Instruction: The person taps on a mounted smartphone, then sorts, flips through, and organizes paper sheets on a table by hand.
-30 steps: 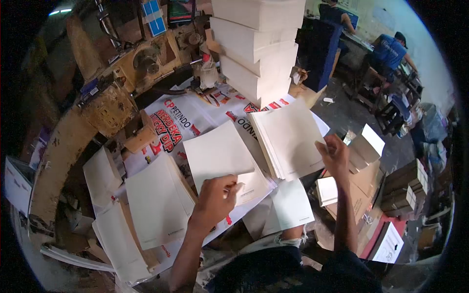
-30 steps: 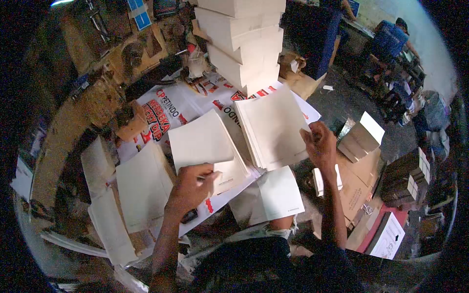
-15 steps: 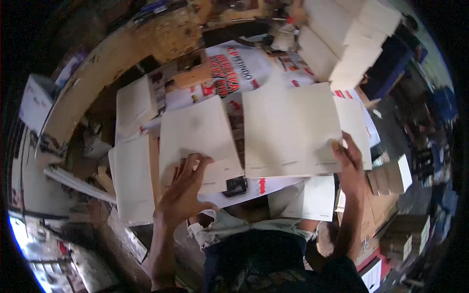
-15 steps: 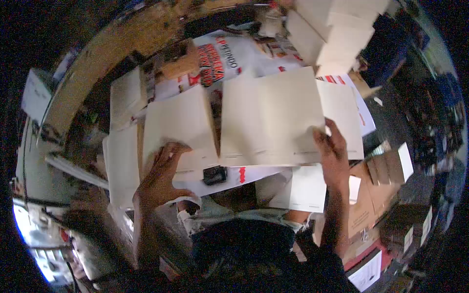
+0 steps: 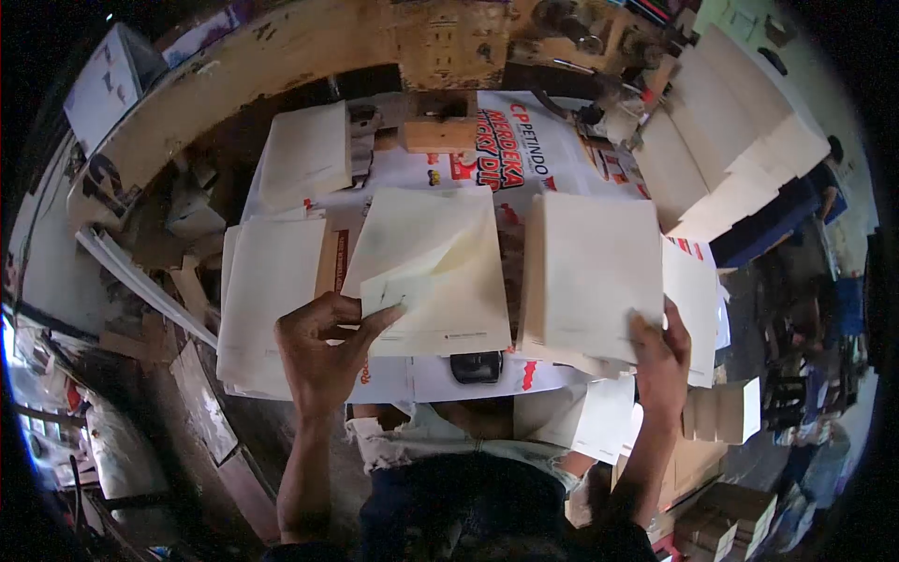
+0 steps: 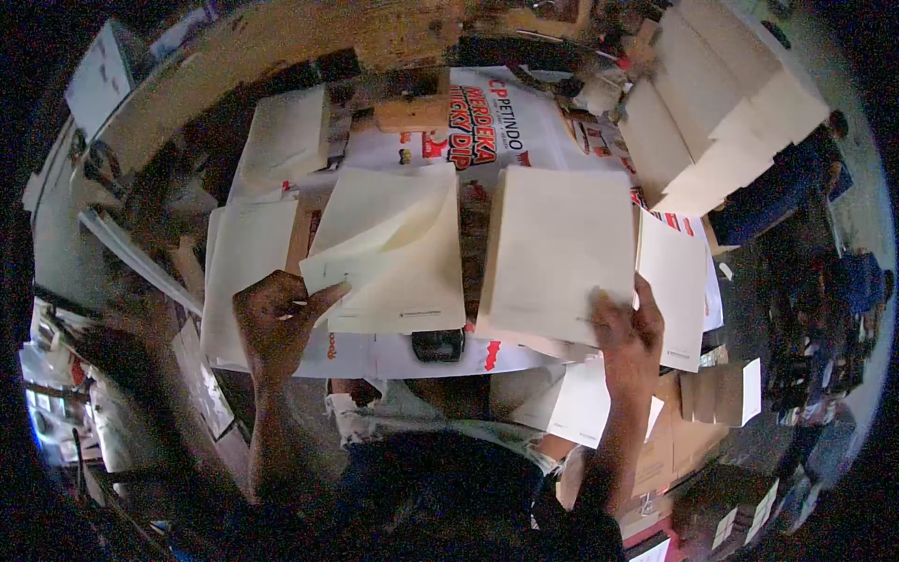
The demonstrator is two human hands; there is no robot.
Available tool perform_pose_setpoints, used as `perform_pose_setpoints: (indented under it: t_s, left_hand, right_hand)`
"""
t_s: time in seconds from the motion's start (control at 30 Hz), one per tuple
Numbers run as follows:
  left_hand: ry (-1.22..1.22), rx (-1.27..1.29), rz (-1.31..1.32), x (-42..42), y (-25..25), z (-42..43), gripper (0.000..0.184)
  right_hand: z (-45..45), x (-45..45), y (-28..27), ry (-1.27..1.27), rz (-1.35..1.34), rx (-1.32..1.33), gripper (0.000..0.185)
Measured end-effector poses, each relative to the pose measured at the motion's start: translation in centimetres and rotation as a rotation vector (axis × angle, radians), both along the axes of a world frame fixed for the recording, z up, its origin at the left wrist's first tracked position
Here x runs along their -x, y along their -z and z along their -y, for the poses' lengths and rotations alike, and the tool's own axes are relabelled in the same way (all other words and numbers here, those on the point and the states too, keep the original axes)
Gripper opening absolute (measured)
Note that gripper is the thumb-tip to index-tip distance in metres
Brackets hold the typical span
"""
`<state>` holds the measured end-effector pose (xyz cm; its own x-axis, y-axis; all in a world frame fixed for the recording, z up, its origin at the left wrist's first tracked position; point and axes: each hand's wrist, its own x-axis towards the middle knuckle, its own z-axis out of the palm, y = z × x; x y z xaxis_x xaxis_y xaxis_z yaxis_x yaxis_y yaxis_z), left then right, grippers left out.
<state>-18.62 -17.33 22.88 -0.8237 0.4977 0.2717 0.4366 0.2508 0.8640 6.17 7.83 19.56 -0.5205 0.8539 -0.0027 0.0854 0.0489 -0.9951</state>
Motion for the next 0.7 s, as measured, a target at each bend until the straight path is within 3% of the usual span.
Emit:
perform_pose_setpoints:
  t_s: [0.07,0.2,0.23,0.33,0.4,0.47,0.5,0.53,0.57,0.6,0.63,0.67,0.7]
  left_hand:
    - [-0.018,0.076,0.022,0.1,0.3,0.5,0.023]
    - [-0.082,-0.034,0.112,0.8,1.9,0.9,0.024]
    - [-0.13,-0.165,0.191,0.9,2.3,1.0,0.022]
    - [-0.235,-0.401,0.315,1.4,4.3,2.1,0.019]
    - [-0.286,-0.507,0.362,2.2,7.1,3.8,0.019]
    - [-0.315,-0.852,0.351,2.9,10.3,5.0,0.037]
    - [-0.324,-0.936,0.495,2.6,8.0,4.3,0.044]
    - [-0.312,-1.005,0.659,2.2,5.7,3.3,0.05]
    - [-0.259,-0.495,0.391,4.9,8.9,5.0,0.054]
    - [-0.183,-0.017,0.075,8.0,12.2,6.3,0.058]
    - [-0.096,-0.032,0.066,8.5,11.8,4.7,0.058]
    - [-0.025,0.029,0.197,8.9,10.0,3.7,0.06]
    - [0.028,0.1,0.318,9.3,7.6,3.4,0.062]
  right_hand:
    - [0.3,0.4,-0.7,0.206,-0.228,0.147,0.047]
    - [4.0,2.1,-4.1,0.244,-0.222,0.16,0.055]
    - [4.9,2.4,-4.6,0.198,-0.131,0.156,0.054]
    - [5.4,3.3,-2.7,0.165,-0.04,-0.235,0.057]
    - [5.3,4.1,-4.0,0.127,-0.125,-0.155,0.057]
    - [6.0,4.3,-4.5,0.031,-0.195,-0.018,0.06]
    - [5.8,4.9,-2.4,-0.059,-0.116,-0.243,0.06]
    - [7.0,5.8,-3.4,-0.111,0.077,-0.154,0.052]
    - [7.3,7.0,-1.9,-0.226,0.169,-0.35,0.047]
    - [7.4,8.6,0.2,-0.46,0.284,-0.382,0.043]
    - [9.5,10.4,0.2,-0.396,-0.129,0.246,0.051]
    - [10.2,10.7,-2.2,-0.396,0.035,0.233,0.058]
    - [10.7,12.3,1.3,-0.39,-0.13,0.037,0.061]
